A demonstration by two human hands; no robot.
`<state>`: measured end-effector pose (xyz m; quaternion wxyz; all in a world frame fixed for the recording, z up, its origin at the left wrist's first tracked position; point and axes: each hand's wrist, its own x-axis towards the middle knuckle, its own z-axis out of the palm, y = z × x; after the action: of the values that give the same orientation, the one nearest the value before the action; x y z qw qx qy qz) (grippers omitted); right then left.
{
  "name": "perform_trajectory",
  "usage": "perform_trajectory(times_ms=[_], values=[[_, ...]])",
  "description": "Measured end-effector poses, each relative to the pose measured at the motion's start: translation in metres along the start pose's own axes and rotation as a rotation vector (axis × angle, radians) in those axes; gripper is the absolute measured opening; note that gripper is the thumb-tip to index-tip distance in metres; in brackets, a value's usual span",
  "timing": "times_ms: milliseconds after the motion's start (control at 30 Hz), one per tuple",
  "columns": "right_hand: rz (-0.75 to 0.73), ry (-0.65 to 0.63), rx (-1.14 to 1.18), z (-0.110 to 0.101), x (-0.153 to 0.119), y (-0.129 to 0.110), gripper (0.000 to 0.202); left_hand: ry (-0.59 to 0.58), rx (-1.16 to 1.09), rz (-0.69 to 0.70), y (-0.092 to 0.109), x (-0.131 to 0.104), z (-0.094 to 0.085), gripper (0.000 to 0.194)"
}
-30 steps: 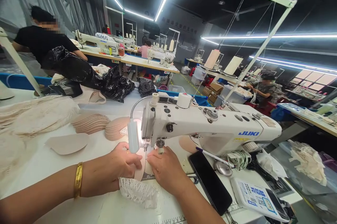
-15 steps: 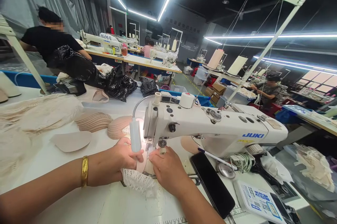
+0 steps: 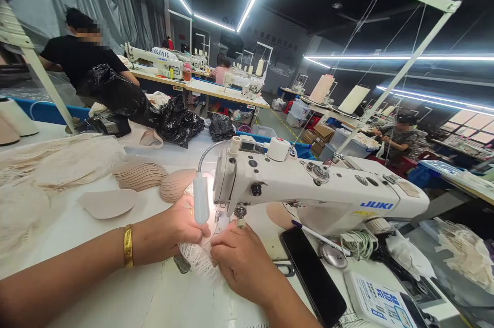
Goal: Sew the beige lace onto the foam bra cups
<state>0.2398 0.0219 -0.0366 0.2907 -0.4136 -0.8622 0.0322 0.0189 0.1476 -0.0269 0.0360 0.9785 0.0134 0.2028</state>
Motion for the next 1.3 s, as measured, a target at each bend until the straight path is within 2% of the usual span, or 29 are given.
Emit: perform_trajectory(times_ms=[200, 533, 700, 867, 967, 1100, 1300], values=[[0.011, -0.02, -0.001, -0.003, 0.0, -0.005, 0.03, 0.006, -0.011, 0.046, -0.002, -0.001, 0.005, 0.037], [0.202, -0.061, -0.182, 0.004, -0.009, 0.011, 0.029, 0.078, 0.211, 0.022, 0.002, 0.001, 0.015, 0.031], [0.265, 0.028, -0.248, 0.002, -0.009, 0.016, 0.028, 0.103, 0.294, -0.045, 0.006, 0.004, 0.02, 0.029], [0.275, 0.154, -0.189, 0.0, -0.002, 0.019, 0.028, 0.139, 0.229, -0.151, 0.009, 0.007, 0.029, 0.025], [0.315, 0.162, -0.182, -0.001, 0.0, 0.019, 0.026, 0.121, 0.204, -0.194, 0.01, 0.008, 0.033, 0.025], [0.355, 0.135, -0.151, -0.002, -0.002, 0.018, 0.026, 0.073, 0.178, -0.184, 0.013, 0.007, 0.027, 0.025], [0.276, 0.196, -0.12, -0.001, -0.005, 0.015, 0.027, -0.036, 0.041, -0.174, 0.013, 0.003, 0.002, 0.014]])
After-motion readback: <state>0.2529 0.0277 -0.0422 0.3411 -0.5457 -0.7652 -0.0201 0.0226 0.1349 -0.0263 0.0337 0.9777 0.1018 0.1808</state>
